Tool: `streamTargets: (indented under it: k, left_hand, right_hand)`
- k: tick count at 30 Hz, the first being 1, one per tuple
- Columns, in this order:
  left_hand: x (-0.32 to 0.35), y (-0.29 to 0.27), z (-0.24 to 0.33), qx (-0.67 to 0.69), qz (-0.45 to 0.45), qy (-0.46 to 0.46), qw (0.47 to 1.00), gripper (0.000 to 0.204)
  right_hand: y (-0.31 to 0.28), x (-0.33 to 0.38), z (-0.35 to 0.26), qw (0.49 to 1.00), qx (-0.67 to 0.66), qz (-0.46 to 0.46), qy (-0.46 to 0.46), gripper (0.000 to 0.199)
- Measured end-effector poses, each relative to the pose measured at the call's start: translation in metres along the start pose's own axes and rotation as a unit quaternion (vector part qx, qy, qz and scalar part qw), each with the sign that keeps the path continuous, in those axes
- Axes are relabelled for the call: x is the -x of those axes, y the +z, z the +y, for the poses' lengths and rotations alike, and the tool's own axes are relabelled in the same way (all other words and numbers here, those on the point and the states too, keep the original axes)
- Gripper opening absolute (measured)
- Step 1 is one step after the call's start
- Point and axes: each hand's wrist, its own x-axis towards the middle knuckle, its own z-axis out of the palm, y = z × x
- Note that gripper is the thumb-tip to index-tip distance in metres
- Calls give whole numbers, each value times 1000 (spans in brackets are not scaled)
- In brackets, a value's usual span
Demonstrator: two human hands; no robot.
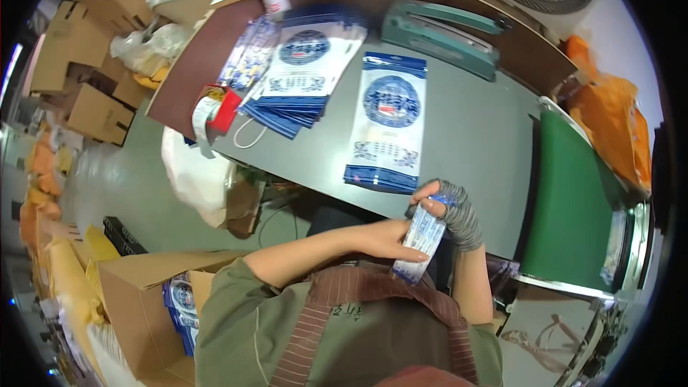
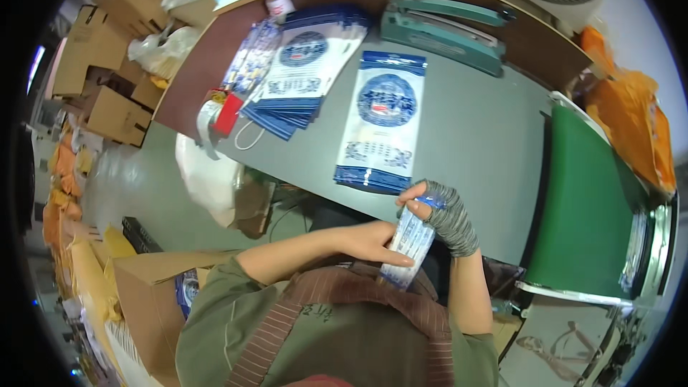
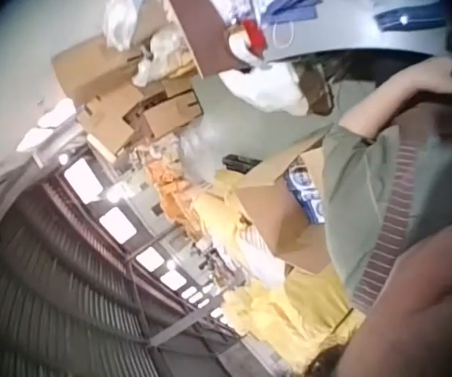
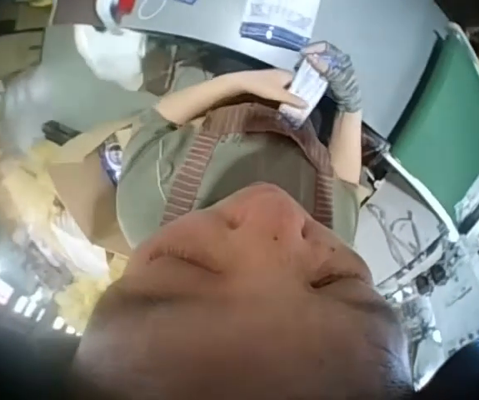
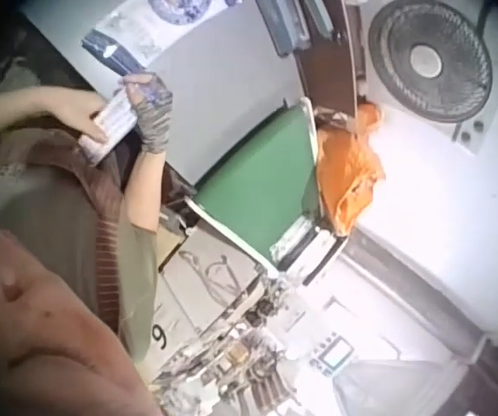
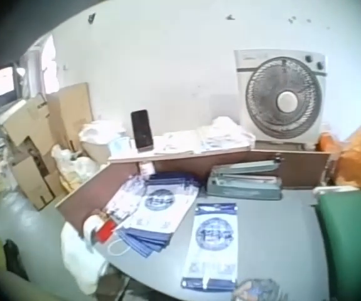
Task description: The recorder is seen grouping bundles of incense sticks, placing them into plastic bags, and then depositing the bags into a cardboard box.
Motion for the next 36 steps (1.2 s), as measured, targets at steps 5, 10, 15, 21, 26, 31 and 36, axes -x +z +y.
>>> streamTargets:
  k: [5, 10, 15, 21, 26, 31, 36]
  left_hand:
    - [92, -133, 33, -578, 479, 163, 640, 27]
    - [133, -230, 3, -651, 461, 33, 602, 22]
    - [135, -254, 23, -536, 471, 68, 697, 9]
    - [139, -285, 26, -358, 410, 94, 834, 20]
    - [127, -275, 34, -252, 424, 81, 866, 17]
    - [50, -192, 49, -244, 485, 198, 816, 16]
    - [-50, -64, 34, -304, 325, 264, 856, 12]
  right_hand:
    - [18, -14, 7, 997, -58, -11, 47, 19]
    - [36, -16, 0, 998, -44, 7, 34, 18]
    - [32, -12, -1, 998, -30, 49, 32, 19]
    - [37, -13, -3, 997, -26, 70, 19, 24]
    - [28, -3, 0, 996, -23, 83, 15, 23]
    - [21, 18, -6, 994, -54, 94, 23, 21]
    - [12, 45, -2, 990, -81, 118, 8, 20]
